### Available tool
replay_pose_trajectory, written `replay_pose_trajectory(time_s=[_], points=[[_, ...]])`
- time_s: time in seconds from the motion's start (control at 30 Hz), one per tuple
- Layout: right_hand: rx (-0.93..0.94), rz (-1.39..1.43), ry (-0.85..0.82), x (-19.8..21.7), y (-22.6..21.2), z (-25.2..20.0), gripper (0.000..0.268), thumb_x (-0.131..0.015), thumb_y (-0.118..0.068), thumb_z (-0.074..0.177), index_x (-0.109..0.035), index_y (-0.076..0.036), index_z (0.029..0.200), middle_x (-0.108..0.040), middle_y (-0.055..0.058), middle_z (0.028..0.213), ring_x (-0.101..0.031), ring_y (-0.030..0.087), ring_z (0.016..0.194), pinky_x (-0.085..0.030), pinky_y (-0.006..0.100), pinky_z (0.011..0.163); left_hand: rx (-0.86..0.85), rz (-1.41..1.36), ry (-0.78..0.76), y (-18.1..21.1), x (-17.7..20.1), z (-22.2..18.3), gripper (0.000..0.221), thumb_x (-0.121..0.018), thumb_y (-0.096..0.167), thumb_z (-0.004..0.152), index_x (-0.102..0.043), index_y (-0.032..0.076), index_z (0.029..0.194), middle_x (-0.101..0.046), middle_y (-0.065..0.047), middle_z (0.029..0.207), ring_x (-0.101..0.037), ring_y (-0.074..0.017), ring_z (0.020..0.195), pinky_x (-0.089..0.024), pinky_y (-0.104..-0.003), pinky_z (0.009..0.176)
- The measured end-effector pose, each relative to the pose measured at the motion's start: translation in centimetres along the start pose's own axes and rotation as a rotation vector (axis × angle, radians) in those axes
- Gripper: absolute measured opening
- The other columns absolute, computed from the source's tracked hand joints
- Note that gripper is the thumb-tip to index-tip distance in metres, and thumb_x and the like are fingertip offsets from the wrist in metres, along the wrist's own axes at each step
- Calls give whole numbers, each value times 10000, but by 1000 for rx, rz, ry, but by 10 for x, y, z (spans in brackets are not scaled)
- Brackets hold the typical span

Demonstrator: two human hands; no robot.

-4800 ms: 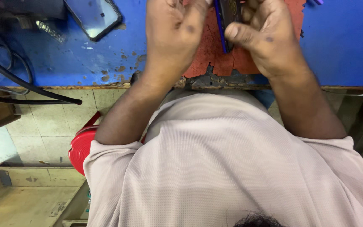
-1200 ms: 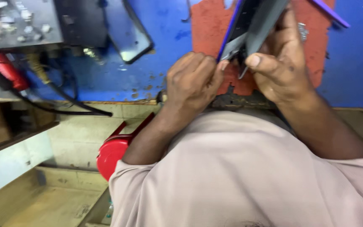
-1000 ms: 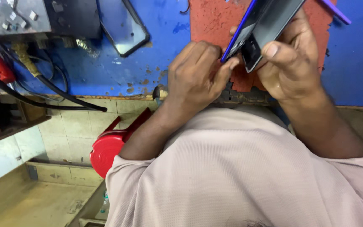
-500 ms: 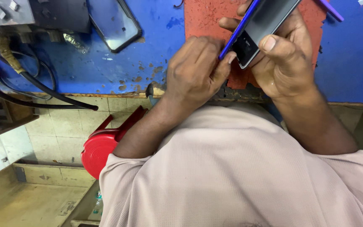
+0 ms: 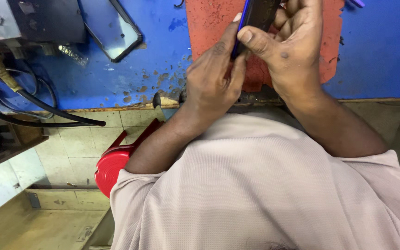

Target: The person disassembles a smartphone using a purple plastic pry tool and a red screwdriver. They remove the back cover, disconnect internal components, and manipulate the battery and motherboard area. The person then reassembles the phone by reconnecting components and securing the back cover.

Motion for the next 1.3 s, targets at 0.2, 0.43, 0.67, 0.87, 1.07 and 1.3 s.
replay_pose_trajectory(time_s=[0.2,0.43,0.67,0.87,1.07,1.3], points=[[1,-98,0,17,-2,-3,262,-726,-101,1118,-564,6,1293,-607,57,1170,-598,108,1032,-518,235,952,258,-461,61,-27,-6,-3,444,-676,30,1112,-483,-3,1511,-741,-125,1187,-764,-135,987,-678,-244,820],[50,63,57,30,-10,-4,328,-816,-51,1008,-636,13,1274,-730,88,1167,-713,136,1018,-585,248,951,394,-884,-79,-36,-12,0,323,-612,15,1115,-489,-19,1411,-717,-113,1190,-722,-123,1064,-617,-255,892],[80,-17,17,19,-24,-9,338,-811,-78,1003,-628,34,1264,-729,99,1191,-730,127,1013,-604,242,958,300,-689,-32,-31,-1,6,199,-641,49,1145,-552,-22,1308,-766,-99,1021,-703,-55,948,-575,-210,871],[41,-50,-3,24,-13,-17,276,-804,-94,1038,-656,51,1221,-739,97,1146,-717,112,972,-597,225,903,320,-666,-21,-26,0,6,220,-658,79,1122,-561,5,1305,-772,-78,963,-694,-31,861,-553,-176,764],[130,-309,-82,15,-28,-18,208,-798,-87,1029,-698,60,1137,-714,90,1056,-678,104,910,-561,215,841,355,-839,2,-32,23,27,236,-715,77,1059,-587,8,1246,-727,-67,1079,-687,-87,947,-565,-232,876],[150,-497,-145,7,-33,-19,217,-828,-80,993,-706,82,1071,-687,108,1011,-659,121,842,-523,221,749,301,-951,130,-49,43,31,165,-748,0,1058,-646,-47,1178,-738,-106,1066,-708,-130,943,-588,-272,899]])
Point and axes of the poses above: each hand's wrist, its own z-axis towards the middle knuckle, its own x-axis out of the back of the hand, y = z × x, the point moved 10 cm from there along z, towards the middle knuckle
